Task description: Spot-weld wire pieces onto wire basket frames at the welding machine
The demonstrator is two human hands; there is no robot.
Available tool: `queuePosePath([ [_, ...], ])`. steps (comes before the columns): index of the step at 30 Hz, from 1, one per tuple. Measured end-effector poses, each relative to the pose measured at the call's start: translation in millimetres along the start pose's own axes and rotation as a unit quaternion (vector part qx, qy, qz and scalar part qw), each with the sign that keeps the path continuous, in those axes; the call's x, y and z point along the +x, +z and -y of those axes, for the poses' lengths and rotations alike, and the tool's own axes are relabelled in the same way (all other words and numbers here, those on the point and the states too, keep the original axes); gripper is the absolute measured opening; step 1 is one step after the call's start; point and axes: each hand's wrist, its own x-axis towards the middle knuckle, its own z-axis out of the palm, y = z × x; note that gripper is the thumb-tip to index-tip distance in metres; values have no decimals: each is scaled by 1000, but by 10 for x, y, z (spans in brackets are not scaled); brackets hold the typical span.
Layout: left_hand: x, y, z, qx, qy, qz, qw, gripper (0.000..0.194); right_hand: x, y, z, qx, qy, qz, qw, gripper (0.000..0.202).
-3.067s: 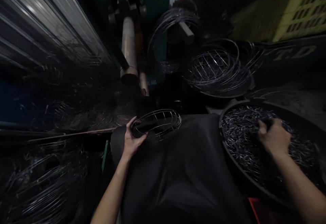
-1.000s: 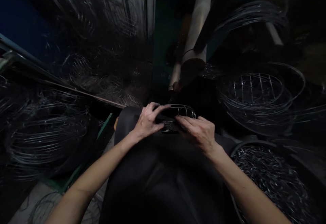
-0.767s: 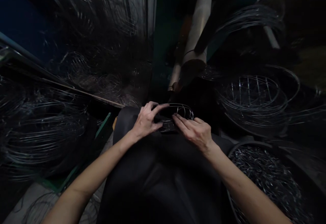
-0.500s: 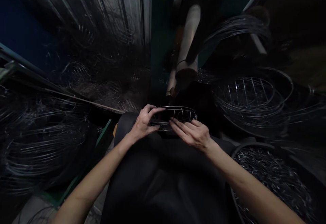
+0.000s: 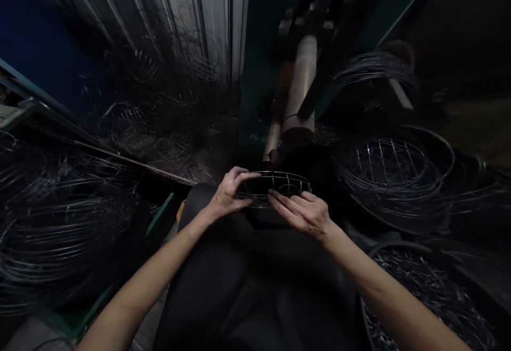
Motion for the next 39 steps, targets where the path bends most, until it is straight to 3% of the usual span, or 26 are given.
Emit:
queuePosePath([
  [5,79,30,15,-9,-7,2,1000,58,-34,6,-30,10,14,11,1000,24],
  [11,135,98,46,5,11,-11,1000,55,-110,35,-37,-47,30,66,996,32],
  [17,139,177,113,13,29,-34,999,53,-71,55,-44,-71,10,13,997,17],
  [27,78,190,127,32,42,-46,998,52,-81,84,-48,-86,-10,14,996,16],
  [39,213,168,191,17,42,-42,998,57,-52,165,-168,-94,-15,-11,995,13],
])
